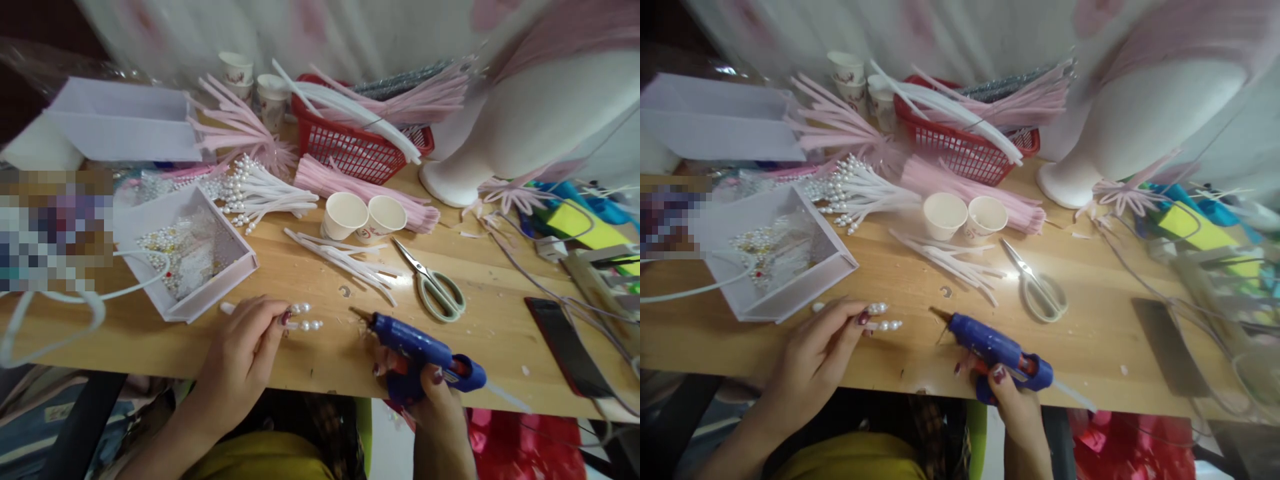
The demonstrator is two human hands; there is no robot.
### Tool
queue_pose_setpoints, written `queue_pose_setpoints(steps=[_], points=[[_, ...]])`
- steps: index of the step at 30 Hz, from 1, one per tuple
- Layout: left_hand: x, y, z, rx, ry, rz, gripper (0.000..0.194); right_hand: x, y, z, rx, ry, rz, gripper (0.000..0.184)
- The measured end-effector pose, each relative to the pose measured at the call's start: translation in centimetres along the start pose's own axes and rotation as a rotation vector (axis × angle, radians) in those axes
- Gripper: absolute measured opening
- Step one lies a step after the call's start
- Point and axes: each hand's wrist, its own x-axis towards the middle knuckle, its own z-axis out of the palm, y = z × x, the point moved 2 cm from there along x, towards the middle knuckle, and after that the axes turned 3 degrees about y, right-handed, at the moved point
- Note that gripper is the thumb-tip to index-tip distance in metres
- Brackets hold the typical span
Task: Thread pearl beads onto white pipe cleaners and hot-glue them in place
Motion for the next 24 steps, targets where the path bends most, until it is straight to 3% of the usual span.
queue_pose_setpoints(steps=[3, 7, 10, 13, 17, 21, 23, 24], points=[[0.1, 0.4, -0.8, -0.09, -0.001, -0.132, 0.014, 1.2, -0.7, -1.7, 0.001, 0.168, 0.032, 0.065], [0.1, 0.3, -1.6, -0.28, -0.055, -0.322, 0.024, 2.5, -2.2, -4.2, -0.282, 0.452, 0.076, 0.057], [-0.6, -0.1, -1.0, -0.557, -0.167, -0.554, 0.035, 3.4, -2.5, -4.7, -0.489, 0.489, 0.124, 0.059], [-1.5, -0.3, 0.4, -0.791, -0.171, -0.732, 0.041, 4.1, -2.3, -4.2, -0.536, 0.459, 0.089, 0.054], [-2.0, 0.1, 1.8, -0.942, -0.106, -0.804, 0.042, 3.5, -2.1, -4.8, -0.509, 0.457, 0.014, 0.049], [-1.5, 1.2, 1.7, -0.872, -0.003, -0.78, 0.037, -0.5, -2.8, -6.4, -0.567, 0.738, -0.029, 0.057], [-1.2, 1.9, 1.7, -0.861, 0.008, -0.735, 0.036, -2.7, -3.4, -5.5, -0.514, 0.79, -0.141, 0.046], [-1.0, 2.3, 1.8, -0.877, 0.0, -0.699, 0.035, -3.4, -3.7, -4.3, -0.465, 0.727, -0.21, 0.039]])
